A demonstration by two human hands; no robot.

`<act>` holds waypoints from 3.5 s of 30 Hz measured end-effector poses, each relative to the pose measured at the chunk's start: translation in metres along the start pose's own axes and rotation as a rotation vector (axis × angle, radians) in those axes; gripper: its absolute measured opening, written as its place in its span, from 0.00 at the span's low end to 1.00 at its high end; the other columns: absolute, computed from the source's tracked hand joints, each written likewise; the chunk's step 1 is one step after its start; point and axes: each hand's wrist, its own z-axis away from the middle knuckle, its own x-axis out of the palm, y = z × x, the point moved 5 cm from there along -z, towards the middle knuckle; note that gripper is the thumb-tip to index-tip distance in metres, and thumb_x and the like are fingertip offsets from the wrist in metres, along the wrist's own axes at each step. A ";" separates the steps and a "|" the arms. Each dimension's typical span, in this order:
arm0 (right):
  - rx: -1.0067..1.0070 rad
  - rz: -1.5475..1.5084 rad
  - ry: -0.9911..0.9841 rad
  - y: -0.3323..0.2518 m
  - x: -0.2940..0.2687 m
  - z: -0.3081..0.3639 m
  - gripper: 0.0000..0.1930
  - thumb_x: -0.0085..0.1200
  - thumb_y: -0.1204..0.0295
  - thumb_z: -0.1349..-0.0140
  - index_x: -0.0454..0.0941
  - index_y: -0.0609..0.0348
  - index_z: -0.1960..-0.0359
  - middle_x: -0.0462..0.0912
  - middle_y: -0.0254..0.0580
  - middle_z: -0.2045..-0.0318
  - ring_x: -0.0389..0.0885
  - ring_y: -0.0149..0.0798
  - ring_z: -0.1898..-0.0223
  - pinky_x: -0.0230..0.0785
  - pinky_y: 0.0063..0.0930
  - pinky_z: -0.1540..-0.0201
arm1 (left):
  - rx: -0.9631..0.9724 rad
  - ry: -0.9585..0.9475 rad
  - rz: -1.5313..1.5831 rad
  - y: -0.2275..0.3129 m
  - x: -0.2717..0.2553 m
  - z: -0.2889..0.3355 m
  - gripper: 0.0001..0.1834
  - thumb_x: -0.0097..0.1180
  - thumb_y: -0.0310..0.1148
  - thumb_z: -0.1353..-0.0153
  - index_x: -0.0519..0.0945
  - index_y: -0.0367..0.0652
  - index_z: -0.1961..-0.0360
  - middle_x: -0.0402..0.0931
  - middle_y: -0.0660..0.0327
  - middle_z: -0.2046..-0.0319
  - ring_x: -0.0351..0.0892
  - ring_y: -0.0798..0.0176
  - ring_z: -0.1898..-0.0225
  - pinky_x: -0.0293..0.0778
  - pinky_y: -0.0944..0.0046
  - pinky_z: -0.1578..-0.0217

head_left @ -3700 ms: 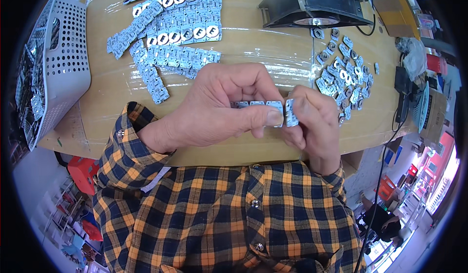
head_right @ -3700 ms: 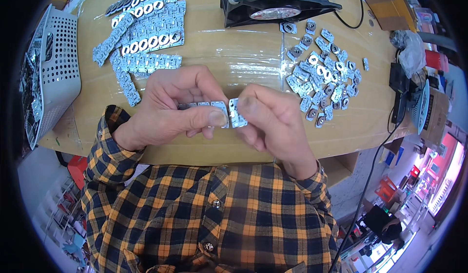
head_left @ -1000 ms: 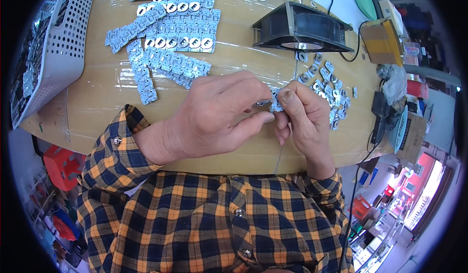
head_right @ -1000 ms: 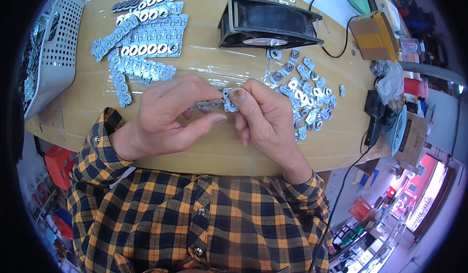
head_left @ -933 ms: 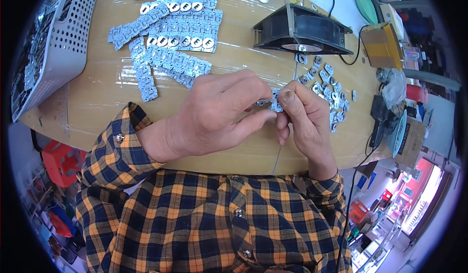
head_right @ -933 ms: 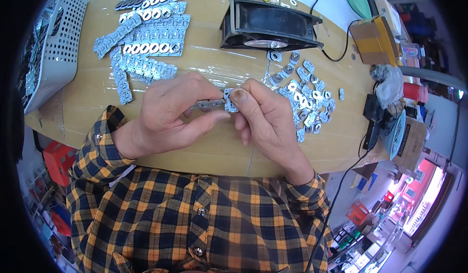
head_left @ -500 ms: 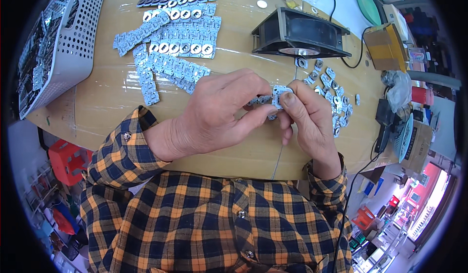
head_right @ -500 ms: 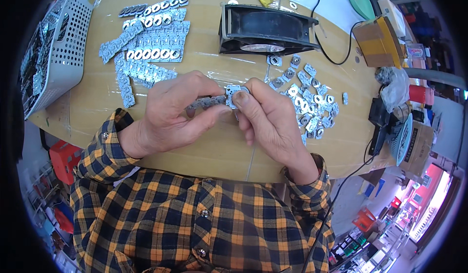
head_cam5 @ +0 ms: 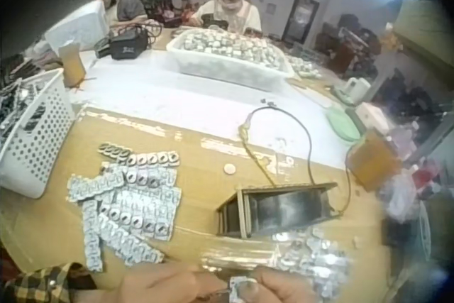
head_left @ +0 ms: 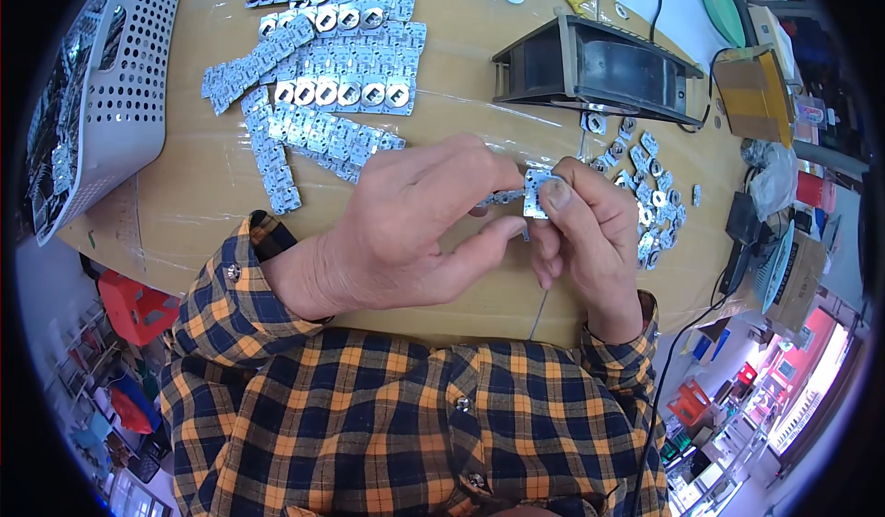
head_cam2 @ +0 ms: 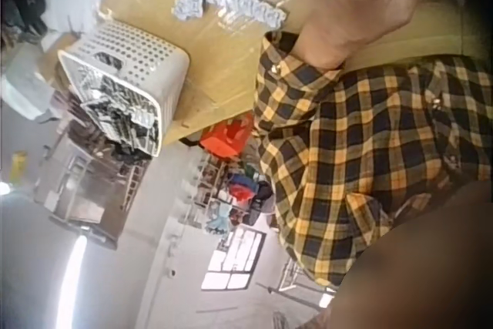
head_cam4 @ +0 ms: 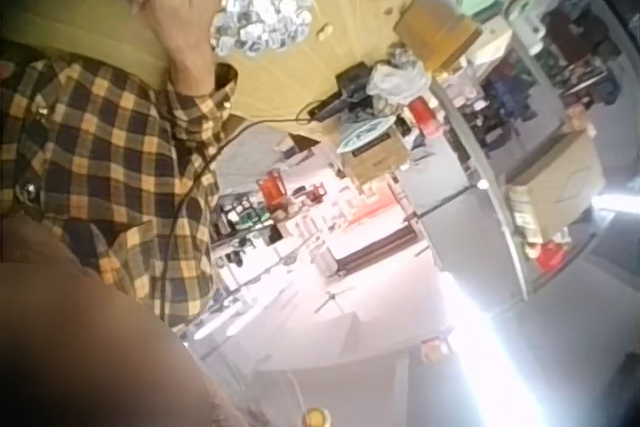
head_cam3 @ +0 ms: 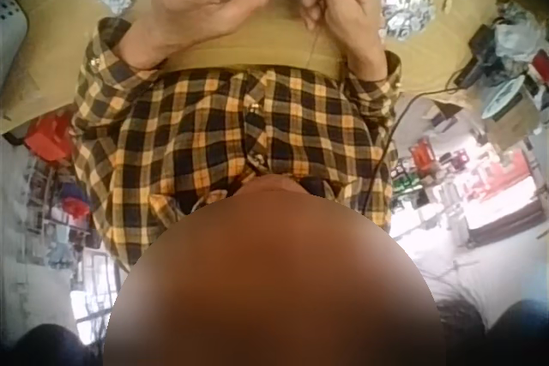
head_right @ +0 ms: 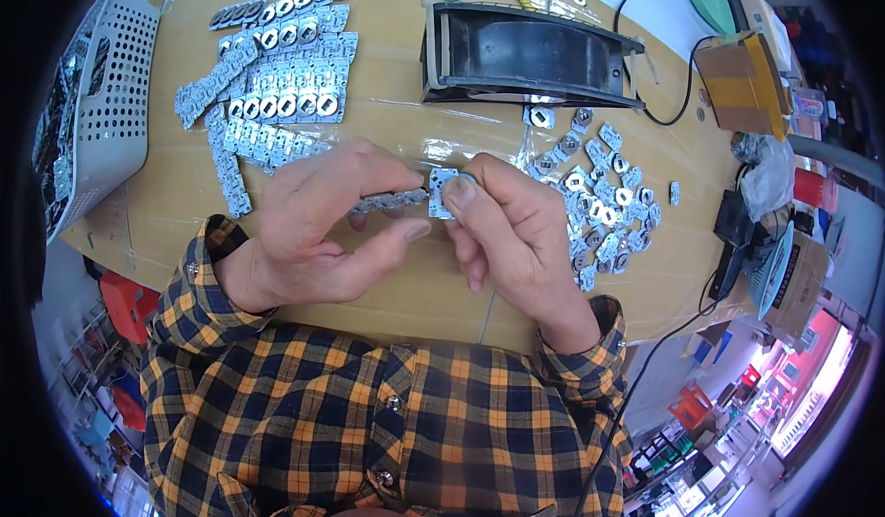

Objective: Handling and separating small LED modules from a larger strip on a workbench.

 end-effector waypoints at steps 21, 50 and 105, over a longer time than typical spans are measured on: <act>-0.101 0.052 0.042 0.001 0.001 0.000 0.15 0.42 0.69 0.28 0.67 0.62 0.74 0.67 0.32 0.86 0.61 0.22 0.89 0.58 0.17 0.87 | 0.019 0.027 -0.001 -0.001 0.003 0.005 0.14 0.56 0.14 0.54 0.79 0.31 0.63 0.78 0.54 0.72 0.77 0.63 0.77 0.71 0.70 0.77; -0.091 0.029 0.028 0.002 0.006 0.000 0.15 0.41 0.68 0.28 0.67 0.62 0.74 0.65 0.31 0.87 0.60 0.22 0.90 0.56 0.18 0.88 | 0.068 0.020 -0.025 -0.001 0.007 0.008 0.14 0.56 0.13 0.53 0.78 0.31 0.63 0.78 0.54 0.72 0.76 0.63 0.79 0.70 0.68 0.79; -0.058 -0.155 0.024 0.009 -0.001 0.000 0.16 0.46 0.66 0.27 0.72 0.61 0.73 0.69 0.29 0.86 0.61 0.19 0.89 0.50 0.15 0.87 | -0.230 -0.072 0.237 -0.013 0.006 0.007 0.09 0.58 0.21 0.41 0.79 0.33 0.58 0.80 0.57 0.68 0.79 0.69 0.70 0.71 0.72 0.74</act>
